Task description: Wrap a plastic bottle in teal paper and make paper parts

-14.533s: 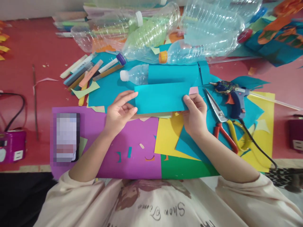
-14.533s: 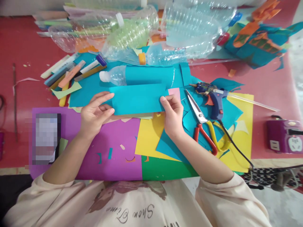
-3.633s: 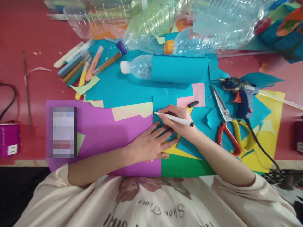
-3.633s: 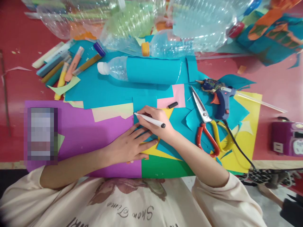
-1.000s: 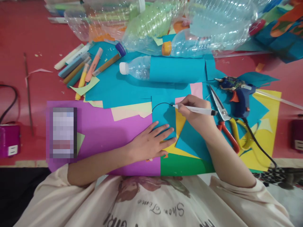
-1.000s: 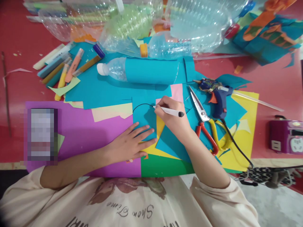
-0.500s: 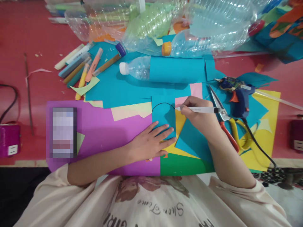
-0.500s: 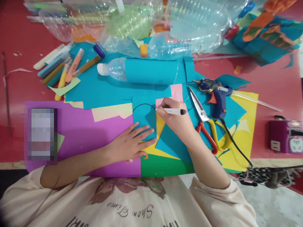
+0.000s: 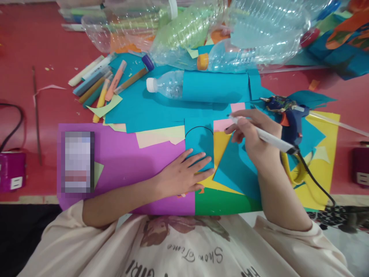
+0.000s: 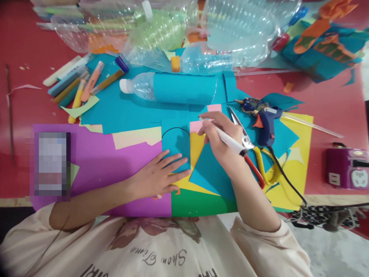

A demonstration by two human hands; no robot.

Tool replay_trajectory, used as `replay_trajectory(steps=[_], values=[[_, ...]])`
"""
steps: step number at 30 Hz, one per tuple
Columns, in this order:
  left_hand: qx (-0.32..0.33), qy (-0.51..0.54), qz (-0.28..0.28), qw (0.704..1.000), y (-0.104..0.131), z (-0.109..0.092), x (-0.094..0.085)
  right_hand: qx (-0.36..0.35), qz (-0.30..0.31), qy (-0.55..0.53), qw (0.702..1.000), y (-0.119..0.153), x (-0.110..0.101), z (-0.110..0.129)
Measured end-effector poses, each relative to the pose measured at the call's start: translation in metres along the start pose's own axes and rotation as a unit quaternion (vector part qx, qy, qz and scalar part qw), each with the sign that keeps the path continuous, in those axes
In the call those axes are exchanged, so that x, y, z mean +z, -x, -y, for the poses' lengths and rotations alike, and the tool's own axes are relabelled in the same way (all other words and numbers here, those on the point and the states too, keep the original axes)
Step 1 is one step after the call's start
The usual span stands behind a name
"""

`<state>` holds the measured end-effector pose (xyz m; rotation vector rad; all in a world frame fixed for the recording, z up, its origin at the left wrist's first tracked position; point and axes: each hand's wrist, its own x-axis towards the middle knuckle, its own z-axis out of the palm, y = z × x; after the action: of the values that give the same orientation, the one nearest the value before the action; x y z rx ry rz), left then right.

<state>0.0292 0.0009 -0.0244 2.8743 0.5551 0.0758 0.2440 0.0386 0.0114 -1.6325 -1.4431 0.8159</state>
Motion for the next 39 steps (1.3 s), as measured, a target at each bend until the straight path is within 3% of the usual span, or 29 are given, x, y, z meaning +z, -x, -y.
replay_trajectory(steps=[3, 7, 10, 13, 17, 22, 26, 30, 34, 39], values=[[0.001, 0.006, -0.005, 1.000, 0.000, 0.001, 0.000, -0.009, 0.001, 0.097, 0.995, -0.001, -0.006, -0.001], [0.003, 0.016, -0.004, 1.000, 0.001, 0.003, 0.001, -0.056, 0.001, 0.287, 0.956, -0.006, -0.009, -0.008], [-0.001, 0.031, 0.006, 0.999, 0.001, 0.003, 0.001, -0.064, 0.023, 0.322, 0.944, -0.008, -0.007, -0.016], [-0.005, 0.050, 0.006, 0.999, 0.001, 0.003, 0.001, -0.051, 0.045, 0.299, 0.952, -0.009, -0.005, -0.020], [-0.008, 0.091, -0.045, 0.995, 0.002, 0.006, 0.000, -0.025, 0.032, 0.224, 0.974, -0.008, -0.005, -0.014], [-0.024, 0.157, -0.205, 0.966, 0.003, 0.017, -0.003, 0.003, 0.052, -0.005, 0.999, 0.002, 0.003, 0.001], [-0.100, 0.217, -0.293, 0.926, 0.001, 0.025, -0.006, 0.012, 0.145, -0.213, 0.966, 0.015, 0.024, 0.006], [-0.119, 0.231, -0.312, 0.914, 0.000, 0.030, -0.007, 0.062, 0.202, -0.332, 0.920, 0.026, 0.044, 0.005], [-0.119, 0.219, -0.319, 0.914, 0.001, 0.034, -0.008, 0.101, 0.212, -0.374, 0.897, 0.030, 0.050, 0.002], [-0.155, 0.247, -0.331, 0.897, 0.002, 0.044, -0.012, 0.144, 0.206, -0.425, 0.869, 0.022, 0.042, -0.002]])
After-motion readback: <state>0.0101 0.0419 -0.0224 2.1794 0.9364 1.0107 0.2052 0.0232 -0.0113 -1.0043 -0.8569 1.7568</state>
